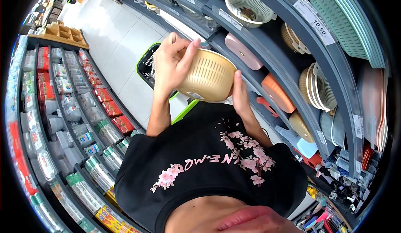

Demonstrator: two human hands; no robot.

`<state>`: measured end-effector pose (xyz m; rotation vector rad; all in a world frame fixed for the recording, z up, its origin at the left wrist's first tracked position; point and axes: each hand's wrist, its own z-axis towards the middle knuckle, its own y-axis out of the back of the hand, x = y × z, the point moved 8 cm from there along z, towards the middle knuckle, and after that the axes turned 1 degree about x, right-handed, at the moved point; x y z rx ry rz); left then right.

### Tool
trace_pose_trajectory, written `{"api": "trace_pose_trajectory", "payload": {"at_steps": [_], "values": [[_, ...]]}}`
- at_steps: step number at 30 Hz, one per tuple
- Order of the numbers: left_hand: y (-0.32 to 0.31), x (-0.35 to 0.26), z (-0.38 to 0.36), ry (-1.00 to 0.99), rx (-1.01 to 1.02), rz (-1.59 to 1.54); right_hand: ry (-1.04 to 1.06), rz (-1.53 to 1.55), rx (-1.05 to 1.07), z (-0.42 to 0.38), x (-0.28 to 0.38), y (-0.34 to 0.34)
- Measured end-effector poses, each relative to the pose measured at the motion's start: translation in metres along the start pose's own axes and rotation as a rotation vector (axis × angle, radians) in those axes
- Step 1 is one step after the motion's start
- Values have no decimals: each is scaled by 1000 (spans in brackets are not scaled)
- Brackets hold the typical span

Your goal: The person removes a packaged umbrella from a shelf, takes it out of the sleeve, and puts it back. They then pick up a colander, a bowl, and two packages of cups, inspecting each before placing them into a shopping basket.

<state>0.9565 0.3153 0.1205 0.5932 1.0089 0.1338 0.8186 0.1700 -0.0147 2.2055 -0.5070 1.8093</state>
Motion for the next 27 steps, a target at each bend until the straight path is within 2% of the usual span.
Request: {"api": "trace_pose_trajectory", "payload": {"at_steps": [1, 3, 4, 5, 6, 7, 9, 10, 12, 15, 16, 18, 19, 21, 23, 27], "values": [[-2, -3, -5, 8, 0, 8, 28, -31, -1, -5, 9, 6], [3, -16, -14, -65, -117, -157, 157, -29, -12, -12, 19, 20], [4, -18, -19, -125, -165, -206, 157, -32, 0, -12, 22, 21], [2, -16, -23, -117, -171, -200, 314, -17, -8, -17, 40, 21], [4, -17, -27, -160, -200, -350, 470, 1, -20, -25, 54, 21], [5, -17, -30, -210, -229, -501, 506, 79, 22, -25, 52, 20], [3, -5, -32, -149, -152, -886, 733, -144, -19, -31, 74, 21], [6, -12, -31, -144, -164, -909, 733, -138, -18, -29, 77, 23], [10, -10, -32, -129, -176, -963, 876, -193, -43, -37, 85, 24], [15, 11, -37, 54, -276, -904, 938, -256, -68, -41, 83, 17], [16, 15, -39, 58, -269, -904, 918, -223, -60, -40, 80, 13], [6, 42, -44, 291, -237, -978, 883, -286, -81, -39, 68, 2], [6, 53, -46, 294, -239, -984, 850, -347, -93, -36, 59, -5], [-5, 93, -60, 548, -114, -812, 858, -420, -66, -33, 54, -22], [-4, 122, -74, 624, -97, -827, 977, -575, -38, -35, 58, -50], [5, 206, -110, 807, -110, -919, 823, -526, 103, -4, 44, -107]]}}
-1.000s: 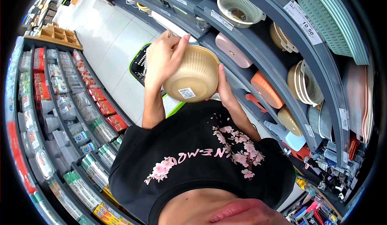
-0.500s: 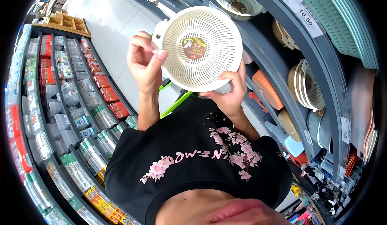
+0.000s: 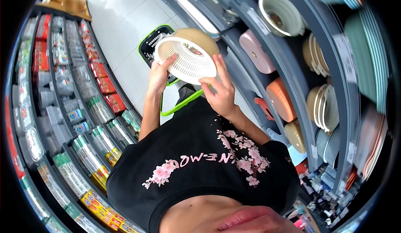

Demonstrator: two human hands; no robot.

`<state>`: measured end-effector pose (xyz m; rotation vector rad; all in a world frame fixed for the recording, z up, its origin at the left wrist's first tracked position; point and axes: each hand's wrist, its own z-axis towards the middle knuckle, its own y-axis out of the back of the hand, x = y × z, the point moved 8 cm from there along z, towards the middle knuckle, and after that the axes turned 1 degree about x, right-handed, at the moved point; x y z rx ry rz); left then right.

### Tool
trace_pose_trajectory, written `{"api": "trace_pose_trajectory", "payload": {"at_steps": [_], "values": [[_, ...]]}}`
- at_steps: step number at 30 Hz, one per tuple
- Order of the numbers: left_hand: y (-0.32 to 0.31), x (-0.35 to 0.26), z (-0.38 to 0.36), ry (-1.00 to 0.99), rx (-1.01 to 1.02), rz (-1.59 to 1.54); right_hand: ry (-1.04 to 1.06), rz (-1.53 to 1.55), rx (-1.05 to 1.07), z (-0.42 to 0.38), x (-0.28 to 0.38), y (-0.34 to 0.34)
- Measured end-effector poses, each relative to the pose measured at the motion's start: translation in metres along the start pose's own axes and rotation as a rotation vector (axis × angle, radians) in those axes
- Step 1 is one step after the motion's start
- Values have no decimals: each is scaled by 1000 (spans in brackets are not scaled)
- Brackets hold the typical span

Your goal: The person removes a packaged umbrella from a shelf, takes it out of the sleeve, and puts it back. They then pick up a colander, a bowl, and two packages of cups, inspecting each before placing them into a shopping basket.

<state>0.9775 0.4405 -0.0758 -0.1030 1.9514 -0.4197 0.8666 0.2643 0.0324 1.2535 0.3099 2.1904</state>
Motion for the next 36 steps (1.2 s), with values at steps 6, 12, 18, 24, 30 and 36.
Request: {"api": "trace_pose_trajectory", "payload": {"at_steps": [6, 12, 18, 24, 30, 36], "values": [[130, 94, 34, 251, -118, 73, -370, 283, 173, -3, -101, -144], [211, 202, 47, 525, -168, -39, -556, 91, 370, -36, -187, -273], [304, 289, 97, 610, -367, -238, -975, 16, 579, -106, -321, -414], [389, 367, 161, 691, -496, -275, -1156, -143, 831, -163, -429, -526], [462, 420, 224, 726, -554, -318, -1256, -197, 926, -142, -447, -609], [479, 426, 238, 548, -669, -292, -1361, 173, 906, -143, -454, -635]]}}
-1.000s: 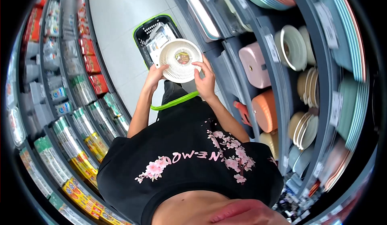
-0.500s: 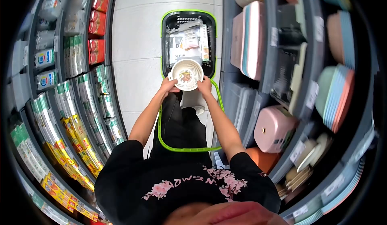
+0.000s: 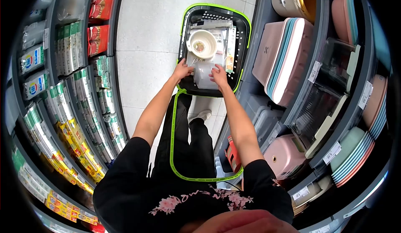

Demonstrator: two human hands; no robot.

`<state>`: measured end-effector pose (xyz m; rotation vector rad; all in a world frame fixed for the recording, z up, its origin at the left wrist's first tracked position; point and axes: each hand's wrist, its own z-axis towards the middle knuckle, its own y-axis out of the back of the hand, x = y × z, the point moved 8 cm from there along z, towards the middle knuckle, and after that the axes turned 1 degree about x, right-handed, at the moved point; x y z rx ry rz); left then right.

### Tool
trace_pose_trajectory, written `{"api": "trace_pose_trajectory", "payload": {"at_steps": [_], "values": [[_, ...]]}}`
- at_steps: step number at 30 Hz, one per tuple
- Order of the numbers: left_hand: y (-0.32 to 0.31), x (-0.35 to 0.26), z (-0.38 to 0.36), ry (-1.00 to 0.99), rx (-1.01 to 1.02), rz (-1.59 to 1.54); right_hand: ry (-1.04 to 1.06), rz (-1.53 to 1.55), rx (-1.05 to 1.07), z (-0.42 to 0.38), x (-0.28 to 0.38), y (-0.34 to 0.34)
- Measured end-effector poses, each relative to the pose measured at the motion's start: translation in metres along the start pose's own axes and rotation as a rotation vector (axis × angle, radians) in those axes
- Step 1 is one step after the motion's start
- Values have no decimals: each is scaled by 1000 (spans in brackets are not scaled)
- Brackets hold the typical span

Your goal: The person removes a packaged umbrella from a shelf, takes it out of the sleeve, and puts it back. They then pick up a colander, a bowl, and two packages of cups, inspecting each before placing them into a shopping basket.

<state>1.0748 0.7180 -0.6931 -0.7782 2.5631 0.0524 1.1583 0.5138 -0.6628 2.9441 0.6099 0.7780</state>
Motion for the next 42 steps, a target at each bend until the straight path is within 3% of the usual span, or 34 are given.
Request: {"api": "trace_pose_trajectory", "payload": {"at_steps": [2, 4, 6, 8, 10, 14, 17, 19, 21, 22, 23, 26, 30, 35, 42], "values": [[2, 20, 1, -39, 174, 407, 35, -304, 69, -2, -18, 6], [5, 30, -34, -163, 228, 452, 242, -688, 28, -27, -21, 15], [0, 22, -97, -343, 330, 578, 252, -700, 22, -80, -17, 17], [-3, 35, -155, -145, 499, 666, 393, -523, 75, -131, -26, 19], [-13, 22, -219, -246, 650, 776, 307, -521, 193, -198, -23, 20], [-32, -5, -319, -181, 871, 1093, 212, -611, 394, -335, 2, 15], [-51, -20, -370, -136, 1024, 1100, 322, -726, 393, -408, 33, 21], [-62, -31, -400, -129, 1122, 1091, 154, -788, 434, -443, 43, 29], [-69, -30, -420, -130, 1205, 1166, 180, -787, 429, -460, 45, 46], [-72, -29, -426, -146, 1214, 1183, 194, -794, 447, -470, 48, 50], [-74, -26, -429, -160, 1236, 1226, 163, -1015, 471, -479, 45, 56], [-79, -28, -444, -193, 1257, 1295, 179, -1276, 338, -464, -1, 65], [-83, -15, -450, -197, 1231, 1325, 349, -1289, 227, -473, -10, 42], [-84, -9, -457, -127, 1173, 1348, 382, -1342, 177, -472, -18, 47], [-82, 35, -455, -236, 1084, 1429, 538, -1367, 180, -468, -55, 50]]}}
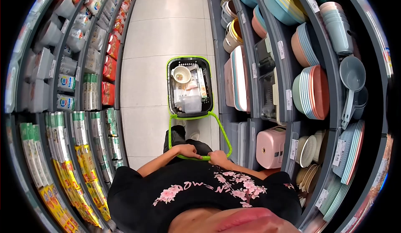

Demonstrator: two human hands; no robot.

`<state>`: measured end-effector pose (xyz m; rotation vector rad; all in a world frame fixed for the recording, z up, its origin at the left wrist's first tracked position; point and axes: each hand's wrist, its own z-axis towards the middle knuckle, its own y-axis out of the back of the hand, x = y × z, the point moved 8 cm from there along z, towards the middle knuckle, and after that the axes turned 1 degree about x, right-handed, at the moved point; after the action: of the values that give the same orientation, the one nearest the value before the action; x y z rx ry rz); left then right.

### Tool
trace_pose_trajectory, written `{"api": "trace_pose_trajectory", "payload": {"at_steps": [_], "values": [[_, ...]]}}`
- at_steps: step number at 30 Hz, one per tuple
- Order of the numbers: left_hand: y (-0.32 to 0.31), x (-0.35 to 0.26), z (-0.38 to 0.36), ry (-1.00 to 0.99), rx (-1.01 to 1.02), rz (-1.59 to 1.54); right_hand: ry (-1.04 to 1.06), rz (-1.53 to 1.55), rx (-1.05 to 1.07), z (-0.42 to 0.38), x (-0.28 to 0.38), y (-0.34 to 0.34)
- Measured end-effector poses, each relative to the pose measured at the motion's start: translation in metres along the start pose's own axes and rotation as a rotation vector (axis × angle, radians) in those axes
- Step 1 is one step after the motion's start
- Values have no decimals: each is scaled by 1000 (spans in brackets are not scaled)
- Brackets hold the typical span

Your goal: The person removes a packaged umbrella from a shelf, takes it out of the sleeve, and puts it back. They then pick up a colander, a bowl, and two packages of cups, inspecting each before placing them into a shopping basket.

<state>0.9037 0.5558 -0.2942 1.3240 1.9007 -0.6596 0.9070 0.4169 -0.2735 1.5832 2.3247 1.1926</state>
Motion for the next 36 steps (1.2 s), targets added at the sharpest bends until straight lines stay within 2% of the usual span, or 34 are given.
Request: {"api": "trace_pose_trajectory", "payload": {"at_steps": [4, 6, 8, 11, 14, 20, 22, 25, 32, 36], "values": [[-11, 10, 7, 94, -136, 49, 51, -41, -39, 7, -7, -6], [-6, 13, 7, 153, -291, 141, 68, -48, -47, 14, -13, -3], [-6, 18, 13, 217, -304, 200, 113, -114, -44, 28, -24, -15], [2, 11, 19, 189, -427, 314, 113, -97, -110, 52, -45, -7], [31, 12, 28, 278, -655, 255, 95, -111, -143, 73, -62, 20], [78, 32, 62, 338, -738, 211, 72, -158, -105, 137, -99, 36], [102, 35, 67, 339, -740, 199, -5, -147, -87, 153, -111, 49], [143, 38, 70, 396, -650, 235, -60, -94, -132, 176, -117, 76], [228, 50, 60, 366, -613, 222, -85, -63, -114, 232, -109, 139], [265, 65, 50, 354, -657, 170, -92, -58, -85, 263, -103, 163]]}}
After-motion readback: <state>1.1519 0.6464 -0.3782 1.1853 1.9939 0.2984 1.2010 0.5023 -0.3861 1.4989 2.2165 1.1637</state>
